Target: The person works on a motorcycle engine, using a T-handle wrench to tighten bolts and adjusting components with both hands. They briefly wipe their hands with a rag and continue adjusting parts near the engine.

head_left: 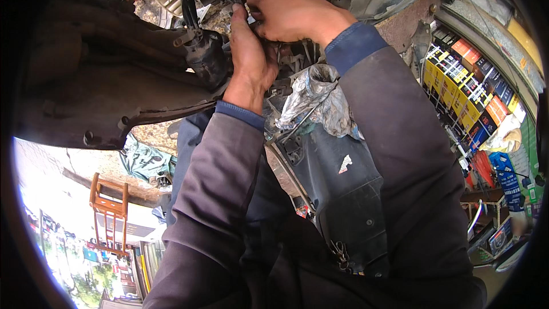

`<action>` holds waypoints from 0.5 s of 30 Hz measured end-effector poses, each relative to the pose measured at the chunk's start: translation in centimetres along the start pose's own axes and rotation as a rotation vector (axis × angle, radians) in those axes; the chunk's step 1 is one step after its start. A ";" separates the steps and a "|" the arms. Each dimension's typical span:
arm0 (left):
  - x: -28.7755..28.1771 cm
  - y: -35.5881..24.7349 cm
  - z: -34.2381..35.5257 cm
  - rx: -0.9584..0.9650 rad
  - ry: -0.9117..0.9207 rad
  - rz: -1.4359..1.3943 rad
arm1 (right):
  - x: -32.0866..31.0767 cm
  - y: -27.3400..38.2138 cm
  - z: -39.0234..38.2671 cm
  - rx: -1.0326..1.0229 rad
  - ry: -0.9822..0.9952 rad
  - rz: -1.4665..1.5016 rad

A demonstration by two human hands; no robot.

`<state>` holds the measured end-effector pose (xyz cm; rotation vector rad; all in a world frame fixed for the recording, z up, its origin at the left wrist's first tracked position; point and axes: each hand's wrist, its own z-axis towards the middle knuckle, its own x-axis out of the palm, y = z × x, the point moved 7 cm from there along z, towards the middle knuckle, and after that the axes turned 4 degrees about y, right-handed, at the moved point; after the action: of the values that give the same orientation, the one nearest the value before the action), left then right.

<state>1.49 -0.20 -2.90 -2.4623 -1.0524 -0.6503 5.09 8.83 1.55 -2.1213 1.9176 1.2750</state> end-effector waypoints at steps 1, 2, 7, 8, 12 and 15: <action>0.0 0.0 0.0 0.006 0.006 0.015 | 0.2 -0.3 0.1 0.012 0.021 0.008; -0.1 0.0 0.0 0.009 0.004 0.034 | 0.0 -0.4 0.2 0.002 -0.005 0.026; -0.3 -0.4 -0.1 0.007 0.011 0.047 | -2.0 -0.8 -1.8 -0.126 -0.264 0.173; -0.4 -0.6 -0.2 0.008 0.020 0.052 | -2.5 -1.8 -2.8 -0.034 -0.350 0.220; -1.2 -0.3 0.0 0.008 -0.059 -0.009 | -1.9 -4.3 -7.2 0.256 -0.500 0.328; -1.2 -0.1 0.0 0.021 -0.031 -0.049 | 0.4 -5.4 -8.6 0.395 -0.455 0.545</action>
<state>0.71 -0.84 -3.60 -2.4430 -1.1290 -0.6143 14.21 5.53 4.45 -1.0532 2.3370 1.1628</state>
